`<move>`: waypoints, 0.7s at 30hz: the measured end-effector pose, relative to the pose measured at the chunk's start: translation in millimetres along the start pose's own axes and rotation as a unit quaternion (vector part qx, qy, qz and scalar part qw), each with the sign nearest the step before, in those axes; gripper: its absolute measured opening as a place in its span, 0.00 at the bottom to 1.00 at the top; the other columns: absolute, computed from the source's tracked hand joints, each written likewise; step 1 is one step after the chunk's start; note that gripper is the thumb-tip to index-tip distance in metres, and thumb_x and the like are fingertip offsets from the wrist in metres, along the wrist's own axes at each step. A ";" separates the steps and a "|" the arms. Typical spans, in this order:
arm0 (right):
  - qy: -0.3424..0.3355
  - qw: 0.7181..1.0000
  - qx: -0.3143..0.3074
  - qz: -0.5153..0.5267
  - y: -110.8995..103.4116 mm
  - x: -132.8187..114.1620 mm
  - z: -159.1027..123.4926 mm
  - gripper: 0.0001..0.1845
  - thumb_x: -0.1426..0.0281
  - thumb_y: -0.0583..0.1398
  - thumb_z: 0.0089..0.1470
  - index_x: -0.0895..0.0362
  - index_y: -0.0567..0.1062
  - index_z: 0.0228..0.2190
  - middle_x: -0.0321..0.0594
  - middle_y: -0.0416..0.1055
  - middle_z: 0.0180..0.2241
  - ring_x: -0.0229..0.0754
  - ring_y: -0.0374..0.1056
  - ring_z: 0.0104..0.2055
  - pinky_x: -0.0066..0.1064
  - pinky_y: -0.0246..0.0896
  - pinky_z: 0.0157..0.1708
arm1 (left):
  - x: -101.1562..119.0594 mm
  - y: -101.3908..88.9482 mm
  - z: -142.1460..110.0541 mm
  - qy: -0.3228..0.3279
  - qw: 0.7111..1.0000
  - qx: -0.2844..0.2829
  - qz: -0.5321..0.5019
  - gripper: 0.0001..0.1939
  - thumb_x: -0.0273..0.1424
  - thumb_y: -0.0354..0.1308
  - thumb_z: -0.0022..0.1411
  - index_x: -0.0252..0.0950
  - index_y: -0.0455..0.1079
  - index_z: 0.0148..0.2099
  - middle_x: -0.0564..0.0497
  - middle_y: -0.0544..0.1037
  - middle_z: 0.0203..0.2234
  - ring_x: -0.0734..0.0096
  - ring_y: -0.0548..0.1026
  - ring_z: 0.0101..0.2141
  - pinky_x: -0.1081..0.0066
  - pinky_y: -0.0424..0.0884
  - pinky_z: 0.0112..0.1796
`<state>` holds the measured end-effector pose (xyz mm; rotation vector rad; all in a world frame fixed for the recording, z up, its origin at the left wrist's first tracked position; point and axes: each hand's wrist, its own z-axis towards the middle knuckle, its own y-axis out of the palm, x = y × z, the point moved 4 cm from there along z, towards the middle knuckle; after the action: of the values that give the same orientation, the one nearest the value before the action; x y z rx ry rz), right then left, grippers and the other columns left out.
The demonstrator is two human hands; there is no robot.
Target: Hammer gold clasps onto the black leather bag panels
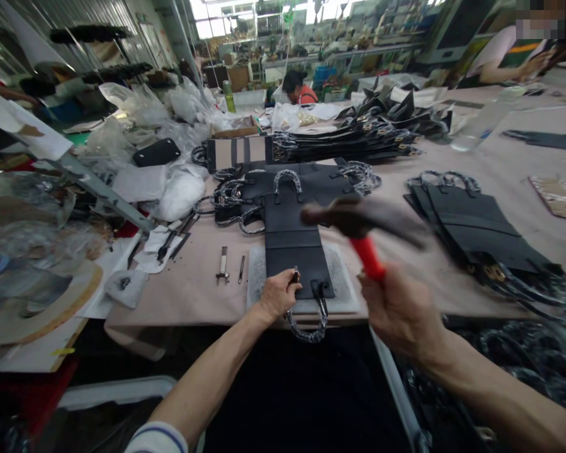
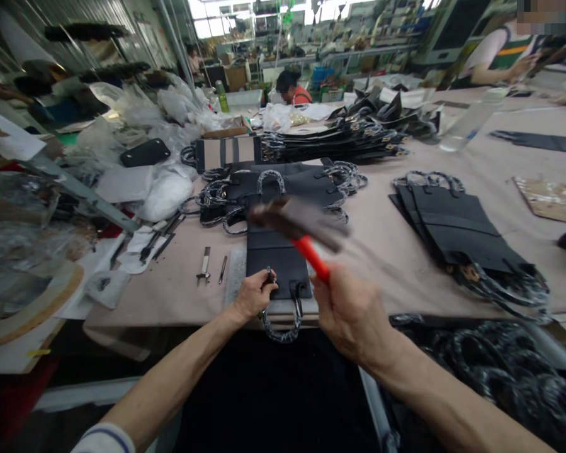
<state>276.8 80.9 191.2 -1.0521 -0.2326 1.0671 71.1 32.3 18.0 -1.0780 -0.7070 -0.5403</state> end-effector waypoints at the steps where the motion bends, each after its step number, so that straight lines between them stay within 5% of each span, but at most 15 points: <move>1: -0.020 0.999 -0.047 -0.005 6.4 0.4 -3.2 0.11 0.66 0.50 0.64 0.52 0.63 0.29 0.34 0.63 0.17 0.38 0.56 0.16 0.34 0.42 0.21 | -0.1 0.1 0.1 -0.003 1.000 -0.003 0.004 0.09 0.21 0.62 0.60 0.37 0.73 0.42 0.49 0.82 0.36 0.64 0.81 0.38 0.67 0.76 0.44; 4: -0.030 0.984 -0.173 -0.022 16.2 7.1 -8.2 0.11 0.66 0.51 0.64 0.51 0.63 0.29 0.33 0.64 0.17 0.38 0.53 0.15 0.35 0.38 0.20 | -0.3 0.7 0.5 -0.002 1.000 -0.007 0.008 0.09 0.20 0.62 0.60 0.37 0.73 0.42 0.49 0.82 0.36 0.64 0.81 0.38 0.67 0.76 0.43; 9: 0.052 0.998 -0.040 0.016 -5.9 18.6 0.2 0.12 0.60 0.50 0.65 0.51 0.61 0.30 0.32 0.63 0.18 0.39 0.56 0.17 0.32 0.46 0.21 | 0.2 0.7 0.6 0.007 1.000 -0.005 0.004 0.09 0.21 0.62 0.61 0.37 0.72 0.42 0.49 0.81 0.37 0.64 0.80 0.40 0.66 0.76 0.46; 17: -0.023 0.982 -0.173 -0.070 31.9 23.4 -24.8 0.13 0.63 0.49 0.67 0.52 0.65 0.31 0.35 0.67 0.20 0.38 0.55 0.17 0.35 0.36 0.23 | -0.9 1.2 0.9 -0.001 1.000 -0.003 0.013 0.09 0.21 0.62 0.61 0.38 0.71 0.42 0.50 0.81 0.35 0.65 0.80 0.38 0.67 0.76 0.43; 21: 0.003 0.991 -0.123 -0.061 21.4 23.9 -16.7 0.15 0.61 0.48 0.68 0.53 0.66 0.32 0.37 0.68 0.21 0.39 0.57 0.19 0.34 0.40 0.24 | -0.5 1.7 1.0 0.008 1.000 -0.002 0.009 0.09 0.21 0.62 0.61 0.37 0.72 0.42 0.49 0.81 0.36 0.65 0.80 0.38 0.67 0.76 0.44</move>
<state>286.3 91.8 158.1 -1.2455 -0.4257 0.9403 71.7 33.9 16.9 -1.0826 -0.6820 -0.5353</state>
